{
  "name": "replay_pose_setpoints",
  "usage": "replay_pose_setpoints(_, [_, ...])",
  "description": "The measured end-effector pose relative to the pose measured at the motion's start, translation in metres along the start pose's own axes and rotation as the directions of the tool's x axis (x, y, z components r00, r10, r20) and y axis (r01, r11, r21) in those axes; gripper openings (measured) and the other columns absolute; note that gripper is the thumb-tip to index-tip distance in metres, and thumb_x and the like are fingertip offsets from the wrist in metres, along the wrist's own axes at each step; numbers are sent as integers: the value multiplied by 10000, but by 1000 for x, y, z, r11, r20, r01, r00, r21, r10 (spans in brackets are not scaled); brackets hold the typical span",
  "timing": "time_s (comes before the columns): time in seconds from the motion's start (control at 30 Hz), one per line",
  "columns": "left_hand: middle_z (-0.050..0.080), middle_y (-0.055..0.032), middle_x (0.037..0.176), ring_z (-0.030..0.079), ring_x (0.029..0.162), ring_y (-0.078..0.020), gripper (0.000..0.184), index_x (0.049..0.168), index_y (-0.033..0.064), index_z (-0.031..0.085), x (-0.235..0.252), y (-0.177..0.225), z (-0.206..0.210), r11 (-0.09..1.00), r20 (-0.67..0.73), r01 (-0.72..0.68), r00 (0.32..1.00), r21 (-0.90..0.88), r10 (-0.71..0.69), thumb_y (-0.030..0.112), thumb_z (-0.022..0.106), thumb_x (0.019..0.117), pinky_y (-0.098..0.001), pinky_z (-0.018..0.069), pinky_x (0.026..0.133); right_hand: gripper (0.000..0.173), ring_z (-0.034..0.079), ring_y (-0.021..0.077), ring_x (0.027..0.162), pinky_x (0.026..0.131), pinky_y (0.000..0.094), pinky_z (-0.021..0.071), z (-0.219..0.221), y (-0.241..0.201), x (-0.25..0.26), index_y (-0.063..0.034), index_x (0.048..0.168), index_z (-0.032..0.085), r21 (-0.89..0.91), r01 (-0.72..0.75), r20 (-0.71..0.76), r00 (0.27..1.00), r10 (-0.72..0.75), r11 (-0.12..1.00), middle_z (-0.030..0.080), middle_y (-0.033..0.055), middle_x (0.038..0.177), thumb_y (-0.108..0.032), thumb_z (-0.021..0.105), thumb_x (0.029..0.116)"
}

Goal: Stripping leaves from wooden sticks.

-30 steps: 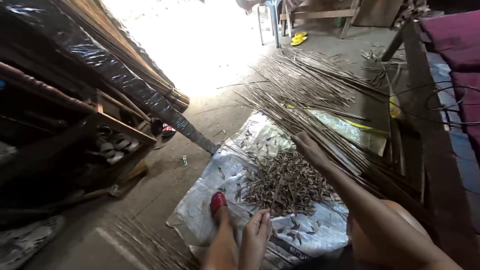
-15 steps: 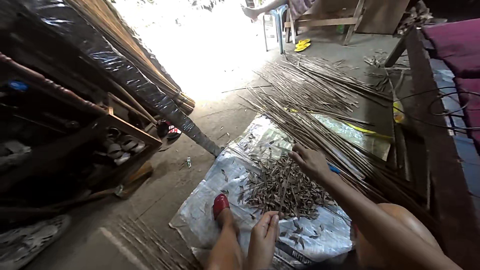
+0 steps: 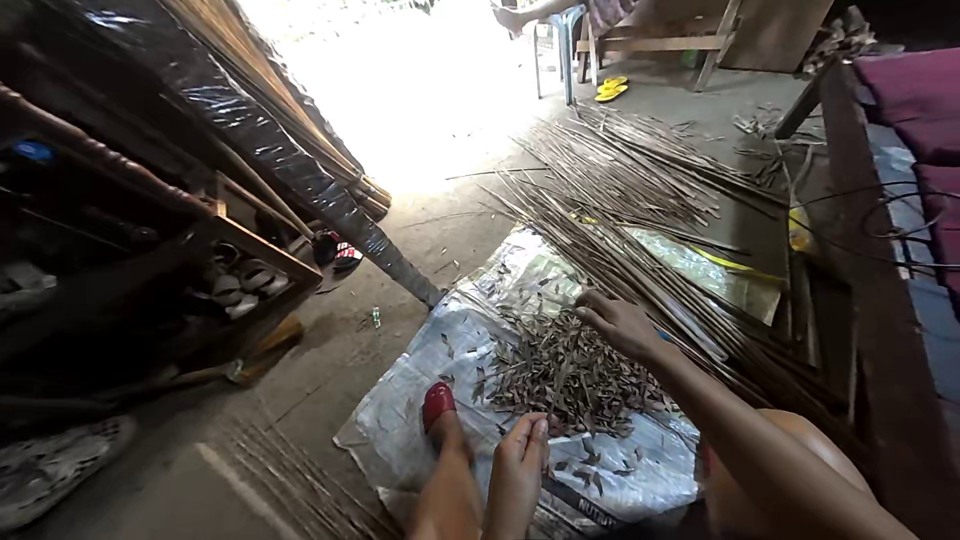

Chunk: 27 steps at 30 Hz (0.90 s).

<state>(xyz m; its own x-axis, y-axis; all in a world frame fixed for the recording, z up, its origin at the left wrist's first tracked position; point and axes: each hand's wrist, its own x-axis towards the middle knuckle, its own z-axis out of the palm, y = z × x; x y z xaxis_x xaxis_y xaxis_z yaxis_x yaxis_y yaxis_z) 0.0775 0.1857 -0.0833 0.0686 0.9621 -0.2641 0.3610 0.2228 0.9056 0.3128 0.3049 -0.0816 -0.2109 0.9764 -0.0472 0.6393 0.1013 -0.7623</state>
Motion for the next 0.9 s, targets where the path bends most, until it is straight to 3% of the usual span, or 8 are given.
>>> replay_pose_setpoints(0.2, [475, 81, 627, 380, 472, 12, 242, 1123, 20, 681, -3, 2, 5, 1000, 53, -17, 998, -14, 18, 92, 457, 1063, -155, 311, 434, 566, 673, 434, 1022, 867, 617, 487, 4, -10, 1, 4, 1262, 594, -190, -151, -13, 988, 151, 970, 692, 238, 1022, -459, 310, 1102])
replay_pose_setpoints(0.33, [478, 78, 629, 390, 479, 5, 249, 1119, 21, 692, -5, -1, 8, 999, 71, -15, 997, 30, 13, 93, 461, 1060, -164, 332, 452, 540, 641, 400, 1010, 884, 608, 466, 5, 0, 11, 16, 1186, 594, 97, -361, -148, 916, 372, 927, 656, 238, 1026, -444, 322, 1110])
replay_pose_setpoints(0.4, [475, 71, 631, 389, 478, -2, 249, 1117, 18, 692, -2, 0, 7, 999, 39, 6, 999, 41, -8, 93, 459, 1065, -169, 326, 447, 506, 622, 340, 929, 860, 564, 468, 5, 5, 11, -9, 1210, 590, 233, -276, -129, 942, 311, 932, 637, 194, 978, -430, 329, 1111])
replay_pose_setpoints(0.47, [469, 73, 621, 390, 475, -3, 251, 1125, 15, 686, 2, 1, 5, 999, 6, 15, 1000, 37, -16, 101, 457, 1071, -170, 328, 449, 506, 606, 284, 859, 835, 520, 480, 10, 6, 9, -61, 1338, 581, 252, -126, -71, 986, 148, 960, 641, 153, 950, -431, 332, 1098])
replay_pose_setpoints(0.57, [461, 75, 620, 385, 472, -3, 250, 1131, 16, 680, 2, 1, 4, 1000, -23, 8, 1000, 20, -7, 104, 454, 1071, -169, 327, 443, 541, 647, 350, 926, 854, 586, 475, 6, -2, 4, -98, 1399, 573, 108, -41, 54, 998, 36, 993, 680, 192, 1010, -462, 319, 1091])
replay_pose_setpoints(0.67, [488, 73, 632, 397, 474, 1, 255, 1140, 14, 680, 1, 1, 7, 1000, -4, -18, 1000, 17, 18, 107, 454, 1070, -170, 332, 440, 520, 656, 399, 981, 878, 614, 465, 4, -7, 2, -11, 1282, 600, -15, -72, 65, 995, 73, 997, 676, 229, 1007, -416, 326, 1106])
replay_pose_setpoints(0.77, [475, 66, 647, 394, 491, -12, 269, 1155, 23, 682, 0, 5, 13, 999, 48, -10, 999, 42, 8, 119, 443, 1077, -182, 340, 458, 531, 666, 416, 1029, 874, 614, 477, 12, -14, 4, -15, 1242, 599, -122, -189, 17, 981, 193, 974, 686, 228, 1032, -434, 301, 1111])
replay_pose_setpoints(0.9, [480, 63, 642, 401, 484, -20, 260, 1141, 39, 690, 1, 1, 16, 999, 77, -9, 997, 53, 5, 126, 455, 1072, -188, 339, 451, 514, 637, 368, 1004, 883, 587, 470, 22, -7, 11, -7, 1220, 593, 167, -365, -44, 925, 377, 916, 655, 214, 1047, -439, 337, 1109])
